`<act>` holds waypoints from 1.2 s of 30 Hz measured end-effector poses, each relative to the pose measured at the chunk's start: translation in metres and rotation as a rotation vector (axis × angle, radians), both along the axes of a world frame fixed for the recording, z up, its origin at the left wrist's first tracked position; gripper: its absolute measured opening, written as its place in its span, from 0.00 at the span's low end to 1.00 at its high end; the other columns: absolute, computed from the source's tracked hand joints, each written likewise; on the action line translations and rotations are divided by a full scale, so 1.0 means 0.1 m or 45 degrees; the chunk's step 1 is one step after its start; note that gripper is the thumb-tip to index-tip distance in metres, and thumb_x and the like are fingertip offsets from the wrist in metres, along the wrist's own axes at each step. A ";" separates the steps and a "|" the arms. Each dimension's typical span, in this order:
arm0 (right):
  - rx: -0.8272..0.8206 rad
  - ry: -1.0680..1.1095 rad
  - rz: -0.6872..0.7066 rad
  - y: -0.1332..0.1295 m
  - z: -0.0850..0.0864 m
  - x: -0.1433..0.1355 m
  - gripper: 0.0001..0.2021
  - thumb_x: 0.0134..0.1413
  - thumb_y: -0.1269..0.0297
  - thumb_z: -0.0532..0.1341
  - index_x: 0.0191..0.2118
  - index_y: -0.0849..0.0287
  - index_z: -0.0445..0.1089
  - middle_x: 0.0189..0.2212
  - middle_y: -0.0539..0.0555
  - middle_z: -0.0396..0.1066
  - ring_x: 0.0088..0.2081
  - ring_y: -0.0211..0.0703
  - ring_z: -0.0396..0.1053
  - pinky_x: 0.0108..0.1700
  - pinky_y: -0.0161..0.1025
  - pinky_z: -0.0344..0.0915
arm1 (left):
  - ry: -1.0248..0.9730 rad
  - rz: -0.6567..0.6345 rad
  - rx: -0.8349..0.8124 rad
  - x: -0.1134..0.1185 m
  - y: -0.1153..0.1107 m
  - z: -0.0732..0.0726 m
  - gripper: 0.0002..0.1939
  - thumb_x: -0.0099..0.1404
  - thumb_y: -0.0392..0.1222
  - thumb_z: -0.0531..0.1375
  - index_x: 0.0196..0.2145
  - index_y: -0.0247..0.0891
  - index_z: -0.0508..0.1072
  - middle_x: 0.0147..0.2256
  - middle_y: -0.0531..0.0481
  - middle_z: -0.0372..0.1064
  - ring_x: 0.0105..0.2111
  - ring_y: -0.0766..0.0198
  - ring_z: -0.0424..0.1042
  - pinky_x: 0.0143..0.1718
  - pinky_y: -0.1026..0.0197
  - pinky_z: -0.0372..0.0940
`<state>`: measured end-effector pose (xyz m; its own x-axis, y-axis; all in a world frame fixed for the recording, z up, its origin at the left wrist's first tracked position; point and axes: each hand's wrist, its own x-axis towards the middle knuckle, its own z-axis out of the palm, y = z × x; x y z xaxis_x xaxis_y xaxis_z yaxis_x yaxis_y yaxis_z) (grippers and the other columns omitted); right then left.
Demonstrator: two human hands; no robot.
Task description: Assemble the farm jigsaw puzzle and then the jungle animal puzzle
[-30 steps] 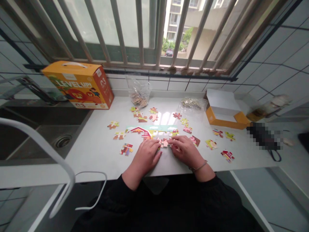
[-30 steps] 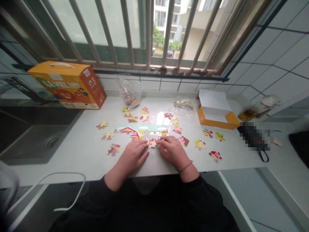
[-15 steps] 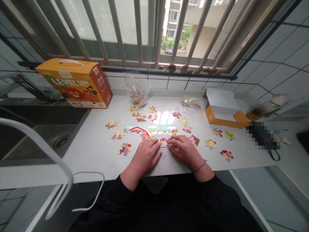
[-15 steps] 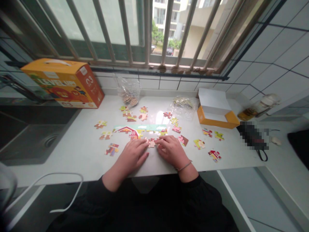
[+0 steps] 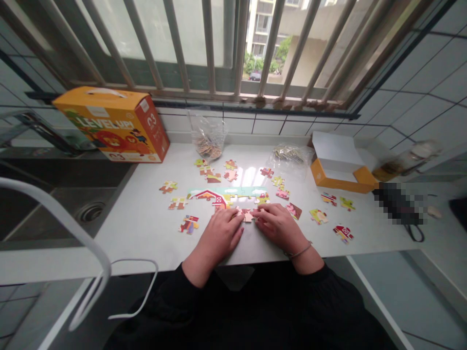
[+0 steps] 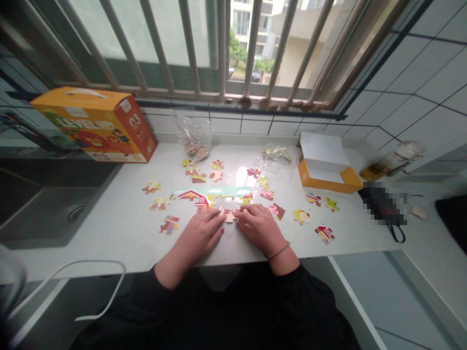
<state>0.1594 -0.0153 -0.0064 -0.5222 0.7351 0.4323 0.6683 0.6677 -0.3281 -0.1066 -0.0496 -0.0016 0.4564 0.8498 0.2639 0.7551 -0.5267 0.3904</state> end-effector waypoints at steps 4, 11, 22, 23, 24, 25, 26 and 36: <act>-0.004 0.003 0.012 -0.01 0.01 -0.01 0.13 0.72 0.64 0.67 0.58 0.45 0.81 0.53 0.57 0.80 0.52 0.55 0.77 0.56 0.55 0.74 | 0.014 0.007 0.005 0.01 -0.01 0.00 0.20 0.78 0.40 0.62 0.64 0.41 0.75 0.65 0.37 0.74 0.65 0.42 0.72 0.69 0.34 0.67; 0.048 0.146 -0.147 0.00 -0.10 0.02 0.16 0.69 0.76 0.57 0.55 0.55 0.76 0.47 0.60 0.80 0.51 0.57 0.75 0.56 0.54 0.74 | 0.012 0.011 0.019 0.00 0.00 -0.02 0.19 0.78 0.41 0.61 0.64 0.41 0.76 0.64 0.36 0.73 0.65 0.42 0.72 0.70 0.34 0.66; 0.012 0.084 -0.145 -0.01 -0.03 -0.01 0.07 0.68 0.72 0.64 0.42 0.53 0.78 0.43 0.58 0.81 0.47 0.56 0.75 0.52 0.53 0.71 | 0.003 0.002 0.063 0.01 -0.01 -0.03 0.18 0.79 0.42 0.60 0.63 0.44 0.77 0.62 0.38 0.74 0.62 0.43 0.72 0.67 0.35 0.68; 0.016 0.077 -0.143 0.00 -0.04 -0.01 0.06 0.69 0.72 0.65 0.42 0.53 0.78 0.43 0.58 0.81 0.47 0.56 0.75 0.52 0.53 0.71 | 0.012 -0.001 0.064 0.01 -0.01 -0.02 0.18 0.79 0.42 0.60 0.63 0.44 0.77 0.62 0.38 0.74 0.62 0.43 0.72 0.67 0.35 0.68; 0.019 0.075 -0.146 0.00 -0.05 0.00 0.05 0.69 0.71 0.66 0.43 0.53 0.78 0.43 0.58 0.81 0.47 0.55 0.75 0.51 0.53 0.71 | 0.026 -0.004 0.065 0.01 -0.01 -0.02 0.18 0.79 0.42 0.60 0.62 0.44 0.78 0.62 0.37 0.74 0.62 0.43 0.72 0.67 0.34 0.68; 0.020 0.076 -0.149 0.01 -0.05 0.00 0.04 0.70 0.70 0.66 0.42 0.53 0.78 0.43 0.58 0.81 0.47 0.55 0.75 0.51 0.52 0.71 | 0.041 -0.008 0.066 0.01 -0.01 -0.01 0.18 0.79 0.42 0.59 0.62 0.43 0.78 0.62 0.37 0.74 0.62 0.42 0.72 0.66 0.34 0.68; 0.019 0.079 -0.154 0.01 -0.06 0.01 0.03 0.70 0.69 0.66 0.42 0.54 0.78 0.43 0.58 0.81 0.47 0.55 0.75 0.51 0.52 0.71 | 0.054 -0.011 0.068 0.01 -0.01 0.00 0.18 0.79 0.42 0.59 0.62 0.43 0.78 0.62 0.37 0.74 0.62 0.42 0.72 0.66 0.34 0.67; 0.065 0.076 -0.184 0.02 -0.09 0.02 0.08 0.75 0.63 0.66 0.40 0.52 0.81 0.41 0.58 0.81 0.45 0.54 0.76 0.50 0.52 0.73 | 0.044 -0.020 0.076 0.01 0.00 0.01 0.18 0.79 0.42 0.60 0.62 0.42 0.78 0.61 0.35 0.74 0.62 0.41 0.72 0.66 0.32 0.67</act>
<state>0.1619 -0.0136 -0.0154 -0.3850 0.7771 0.4979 0.7387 0.5829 -0.3385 -0.1054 -0.0500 -0.0005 0.4790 0.8257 0.2979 0.7592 -0.5601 0.3316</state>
